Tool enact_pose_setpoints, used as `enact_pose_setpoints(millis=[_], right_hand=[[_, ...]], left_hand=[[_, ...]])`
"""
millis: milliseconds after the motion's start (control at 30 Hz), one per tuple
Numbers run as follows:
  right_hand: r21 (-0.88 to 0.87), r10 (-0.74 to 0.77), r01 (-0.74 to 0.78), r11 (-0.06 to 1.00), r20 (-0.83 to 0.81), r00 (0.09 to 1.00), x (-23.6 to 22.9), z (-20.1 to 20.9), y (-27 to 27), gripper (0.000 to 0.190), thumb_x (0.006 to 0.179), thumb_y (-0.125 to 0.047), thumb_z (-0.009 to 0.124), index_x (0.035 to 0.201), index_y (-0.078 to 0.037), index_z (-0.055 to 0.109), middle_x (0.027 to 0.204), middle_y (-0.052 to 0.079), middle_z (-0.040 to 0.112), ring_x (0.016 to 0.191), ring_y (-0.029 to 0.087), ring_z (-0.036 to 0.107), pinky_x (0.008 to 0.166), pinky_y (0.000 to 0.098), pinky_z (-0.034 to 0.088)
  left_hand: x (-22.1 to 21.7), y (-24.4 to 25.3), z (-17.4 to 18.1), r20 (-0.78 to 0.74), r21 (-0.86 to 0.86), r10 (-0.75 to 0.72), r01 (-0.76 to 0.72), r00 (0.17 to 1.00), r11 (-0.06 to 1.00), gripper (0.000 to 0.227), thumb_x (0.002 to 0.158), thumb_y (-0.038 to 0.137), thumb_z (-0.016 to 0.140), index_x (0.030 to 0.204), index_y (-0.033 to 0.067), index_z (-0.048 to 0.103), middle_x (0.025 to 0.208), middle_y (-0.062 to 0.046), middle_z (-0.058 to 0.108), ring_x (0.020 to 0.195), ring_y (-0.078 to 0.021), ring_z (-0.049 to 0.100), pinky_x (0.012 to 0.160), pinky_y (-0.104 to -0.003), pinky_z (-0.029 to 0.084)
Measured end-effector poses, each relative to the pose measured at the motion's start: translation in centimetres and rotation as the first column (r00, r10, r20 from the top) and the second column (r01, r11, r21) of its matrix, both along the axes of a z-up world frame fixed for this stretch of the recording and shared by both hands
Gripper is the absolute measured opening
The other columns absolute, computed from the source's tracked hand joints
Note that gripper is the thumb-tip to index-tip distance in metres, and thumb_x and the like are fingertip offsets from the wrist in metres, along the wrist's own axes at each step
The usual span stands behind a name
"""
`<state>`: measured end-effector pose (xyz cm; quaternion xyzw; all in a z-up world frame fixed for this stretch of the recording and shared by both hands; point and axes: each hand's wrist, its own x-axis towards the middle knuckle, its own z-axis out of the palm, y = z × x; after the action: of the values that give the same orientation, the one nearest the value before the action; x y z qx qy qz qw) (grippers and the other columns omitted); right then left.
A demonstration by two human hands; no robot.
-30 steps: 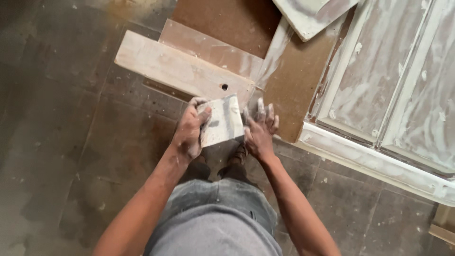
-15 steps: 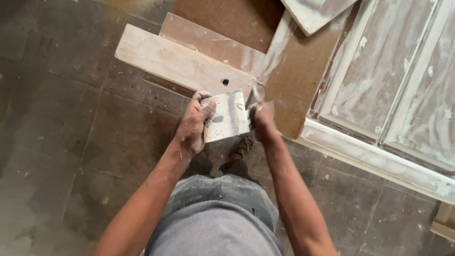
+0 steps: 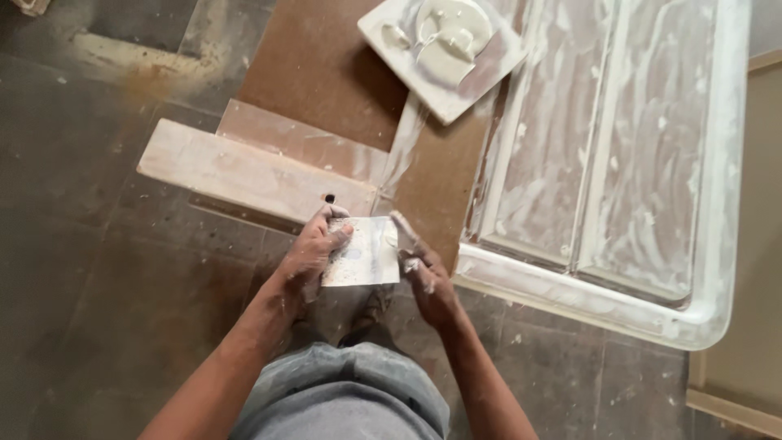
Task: The person applies white putty onto the edges and surfaces of wooden furniture panels using a metal scraper and a small white applicator tool.
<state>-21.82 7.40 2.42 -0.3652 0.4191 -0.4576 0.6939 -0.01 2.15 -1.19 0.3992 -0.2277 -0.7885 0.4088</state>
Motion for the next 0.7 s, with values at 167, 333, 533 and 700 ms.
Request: enact_pose_setpoints(millis=[167,333,533,700], right_hand=[[-0.065,0.144,-0.153,0.986,-0.131,0.981,-1.2,-0.1,1.5,0.078,0.087,0.003,0.045,0.163,-0.005,0.032,0.104,0.001,0.066,0.089,0.011,0.058,0.085,0.0243,0.050],[-0.129,0.228,-0.300,0.945,-0.397,0.889,-2.8,1.5,0.4,0.073,0.087,0.005,0.041,0.159,-0.002,0.049,0.089,0.005,0.068,0.080,0.014,0.063,0.080,0.0267,0.056],[-0.068,0.290,-0.369,0.927,-0.493,0.820,-2.7,0.9,-0.2,0.071,0.082,0.011,0.043,0.151,-0.003,0.054,0.086,0.004,0.066,0.077,0.012,0.060,0.076,0.0273,0.056],[-0.029,0.314,-0.320,0.947,-0.124,0.941,-3.0,-0.7,0.8,0.056,0.089,0.011,0.049,0.144,0.003,0.058,0.097,0.004,0.063,0.091,0.013,0.061,0.089,0.0298,0.054]], left_hand=[[0.6,-1.2,0.9,-0.050,-0.120,0.018,-0.024,0.999,0.993,0.025,0.098,0.010,0.064,0.119,0.0057,0.050,0.089,-0.005,0.058,0.071,-0.0114,0.058,0.060,-0.025,0.054],[0.7,-0.8,2.1,0.020,0.055,0.105,-0.106,0.994,0.993,0.026,0.094,0.013,0.061,0.118,0.0088,0.051,0.086,-0.004,0.057,0.069,-0.0134,0.060,0.057,-0.028,0.053],[0.0,-0.2,-1.3,0.032,-0.144,0.053,-0.048,0.998,0.988,0.026,0.099,0.008,0.065,0.120,0.0036,0.051,0.092,-0.004,0.056,0.075,-0.0111,0.056,0.063,-0.024,0.051],[0.1,-0.7,0.7,0.044,-0.131,0.141,-0.134,0.989,0.982,0.027,0.096,0.008,0.065,0.119,0.0033,0.052,0.093,-0.006,0.058,0.076,-0.0134,0.059,0.061,-0.026,0.056]])
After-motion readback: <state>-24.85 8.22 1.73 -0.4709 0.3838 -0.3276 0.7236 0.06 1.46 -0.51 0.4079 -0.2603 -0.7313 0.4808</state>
